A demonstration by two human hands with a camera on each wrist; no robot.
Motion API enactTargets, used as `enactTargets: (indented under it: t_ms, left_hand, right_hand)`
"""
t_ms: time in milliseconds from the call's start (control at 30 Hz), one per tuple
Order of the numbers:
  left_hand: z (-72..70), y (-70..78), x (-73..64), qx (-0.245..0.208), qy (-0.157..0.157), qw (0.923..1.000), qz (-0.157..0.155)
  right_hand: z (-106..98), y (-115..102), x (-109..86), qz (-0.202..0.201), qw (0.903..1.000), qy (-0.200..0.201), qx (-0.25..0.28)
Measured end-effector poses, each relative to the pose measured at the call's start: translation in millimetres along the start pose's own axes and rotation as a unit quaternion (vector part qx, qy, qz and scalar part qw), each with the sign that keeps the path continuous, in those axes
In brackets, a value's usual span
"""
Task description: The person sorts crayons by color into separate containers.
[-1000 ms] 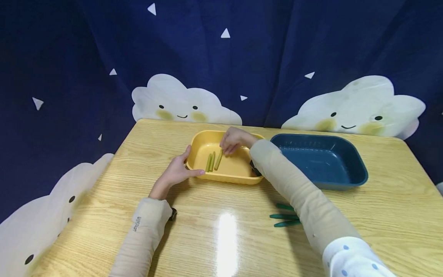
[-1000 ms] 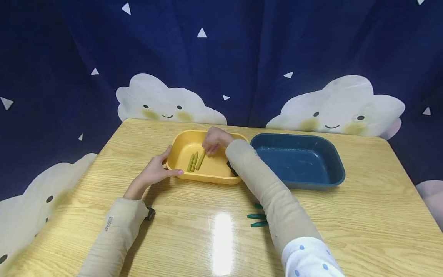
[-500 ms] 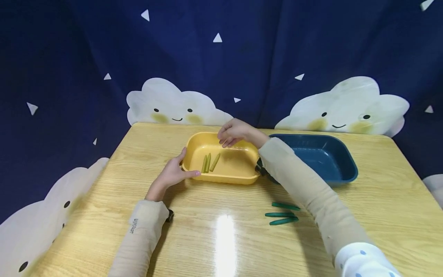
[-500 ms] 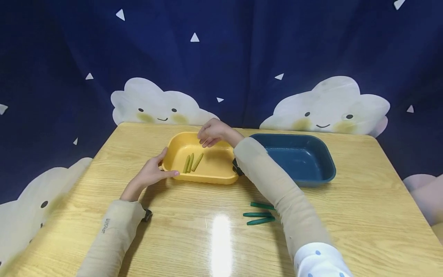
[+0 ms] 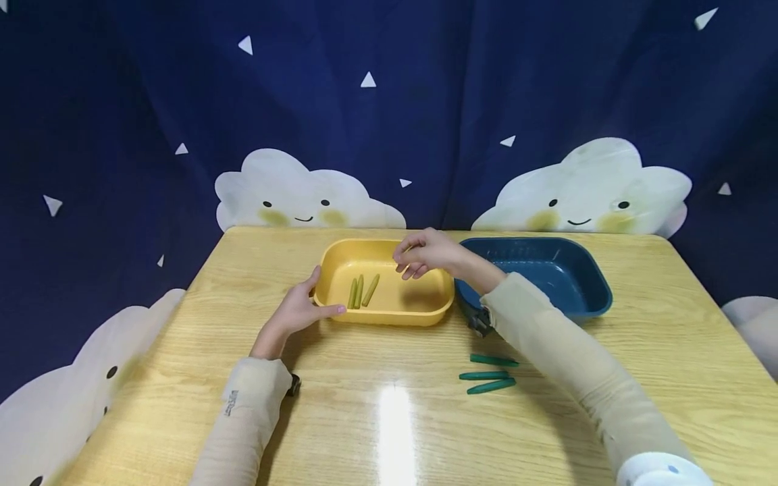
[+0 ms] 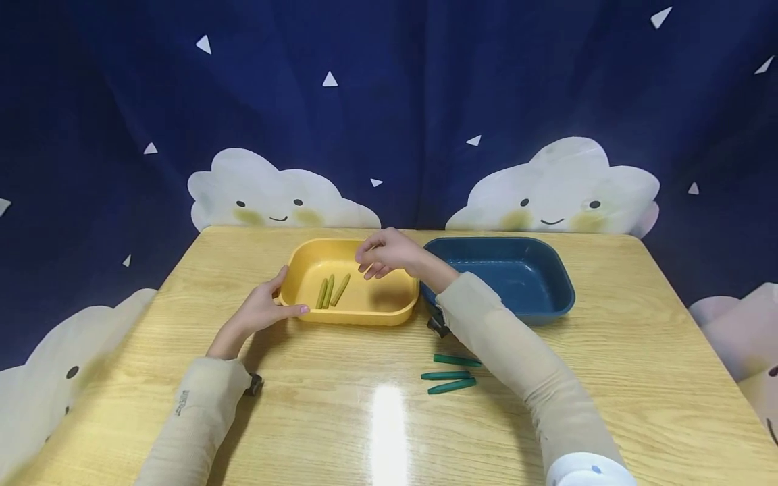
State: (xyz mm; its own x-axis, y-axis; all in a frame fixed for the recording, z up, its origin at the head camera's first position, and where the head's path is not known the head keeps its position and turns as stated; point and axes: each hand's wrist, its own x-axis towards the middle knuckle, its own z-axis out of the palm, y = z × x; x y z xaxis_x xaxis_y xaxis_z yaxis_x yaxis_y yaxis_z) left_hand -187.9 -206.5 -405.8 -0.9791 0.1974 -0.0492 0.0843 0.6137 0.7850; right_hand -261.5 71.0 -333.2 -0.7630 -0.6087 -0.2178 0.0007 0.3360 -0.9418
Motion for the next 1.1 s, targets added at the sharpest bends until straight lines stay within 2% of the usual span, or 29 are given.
enactTargets:
  t_ms: [333, 667, 967, 1100]
  left_hand:
    - [1.3, 3.7, -1.7, 0.005, -0.004, 0.9999, 0.013]
    - [0.5, 1.6, -5.3, 0.007, -0.008, 0.9997, 0.024]
    - [0.5, 0.6, -7.4, -0.007, 0.003, 0.9988, 0.049]
    - [-2.7, 4.5, -9.4, 0.001, 0.031, 0.9974, 0.065]
  right_hand:
    - [-14.4, 23.8, -49.6, -0.048, 0.9987, 0.014, -0.005]
    - [-29.3, 49.8, -97.3, -0.048, 0.9981, 0.039, 0.003]
    - [-52.8, 71.2, -139.8, -0.056, 0.9961, 0.066, -0.019]
    - [-64.1, 78.2, -158.5, -0.057, 0.9952, 0.074, -0.028]
